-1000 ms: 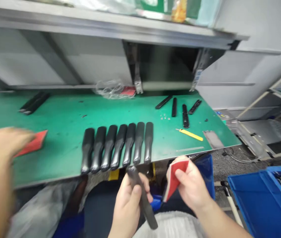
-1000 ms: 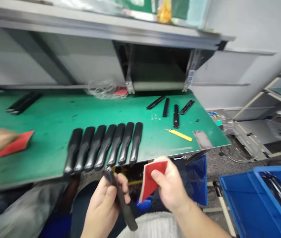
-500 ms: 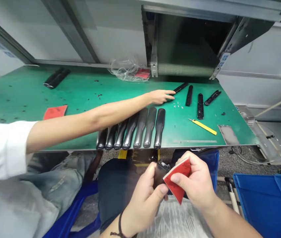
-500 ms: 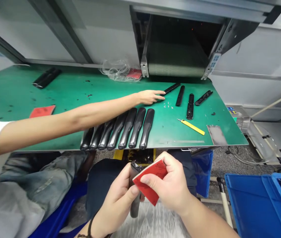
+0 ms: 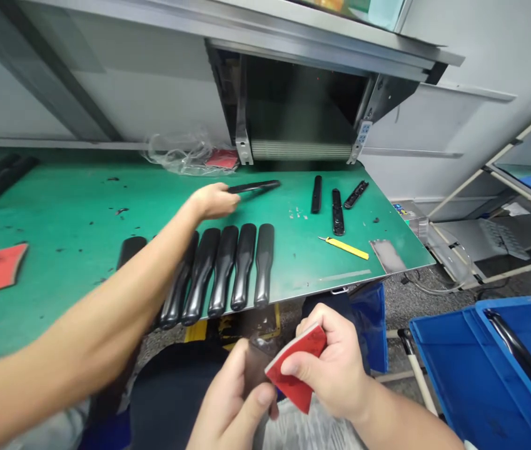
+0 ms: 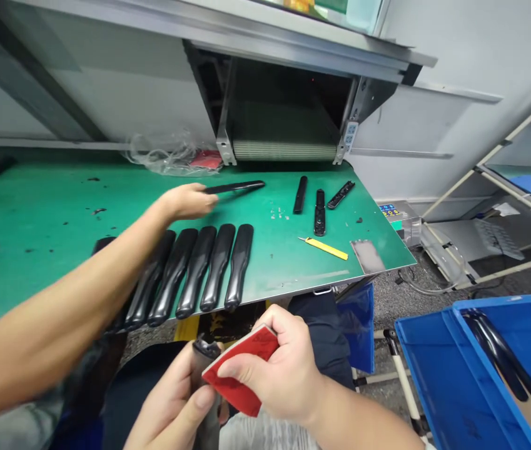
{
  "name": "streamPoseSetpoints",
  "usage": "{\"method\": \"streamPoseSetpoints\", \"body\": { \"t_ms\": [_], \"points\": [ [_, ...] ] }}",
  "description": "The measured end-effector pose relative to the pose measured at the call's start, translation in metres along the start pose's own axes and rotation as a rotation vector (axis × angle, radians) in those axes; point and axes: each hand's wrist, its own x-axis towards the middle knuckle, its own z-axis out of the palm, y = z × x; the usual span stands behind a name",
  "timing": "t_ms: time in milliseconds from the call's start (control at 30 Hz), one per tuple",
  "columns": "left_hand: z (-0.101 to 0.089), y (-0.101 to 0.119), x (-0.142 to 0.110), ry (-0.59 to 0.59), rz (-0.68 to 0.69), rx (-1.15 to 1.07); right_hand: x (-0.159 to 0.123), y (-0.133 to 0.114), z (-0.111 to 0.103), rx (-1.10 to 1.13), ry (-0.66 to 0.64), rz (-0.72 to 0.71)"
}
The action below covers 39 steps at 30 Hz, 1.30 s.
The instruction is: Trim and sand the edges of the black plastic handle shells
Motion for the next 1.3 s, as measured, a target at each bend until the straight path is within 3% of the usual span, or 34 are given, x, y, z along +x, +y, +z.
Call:
{"method": "streamPoseSetpoints", "body": {
  "t_ms": [67, 133, 167, 267, 367, 433, 533, 667, 867, 1300],
  "points": [
    [-0.013, 0.019, 0.007, 0.046, 0.036, 0.021, 0.000, 0.000, 0.000, -0.047, 0.020, -0.027],
    [-0.010, 0.010, -0.029, 0.028, 0.058, 0.068, 0.000, -0.001, 0.000, -0.096, 0.015, -0.049],
    [-0.001, -0.005, -0.059, 0.033, 0.174, 0.138, 0.000, -0.002, -0.001, -0.118, 0.008, -0.064],
    [0.039, -0.071, -0.149, -0.037, 0.202, 0.211, -0.001, -0.004, -0.005, -0.189, -0.003, -0.110],
    [0.065, -0.121, -0.191, -0.059, 0.314, 0.476, -0.002, -0.007, -0.011, -0.286, 0.008, -0.161],
    [0.065, -0.131, -0.191, -0.036, 0.461, 0.700, -0.002, -0.009, -0.016, -0.393, 0.006, -0.204],
    [0.055, -0.128, -0.182, 0.044, 0.617, 0.923, -0.002, -0.012, -0.019, -0.515, 0.005, -0.295],
    [0.057, -0.125, -0.182, 0.077, 0.720, 1.041, 0.000, -0.017, -0.018, -0.602, 0.004, -0.419],
    [0.056, -0.129, -0.186, 0.171, 0.848, 1.226, 0.000, -0.025, -0.017, -0.763, -0.020, -0.495],
    [0.049, -0.130, -0.188, 0.146, 0.884, 1.306, 0.000, -0.024, -0.011, -0.815, -0.044, -0.480]
  ]
}}
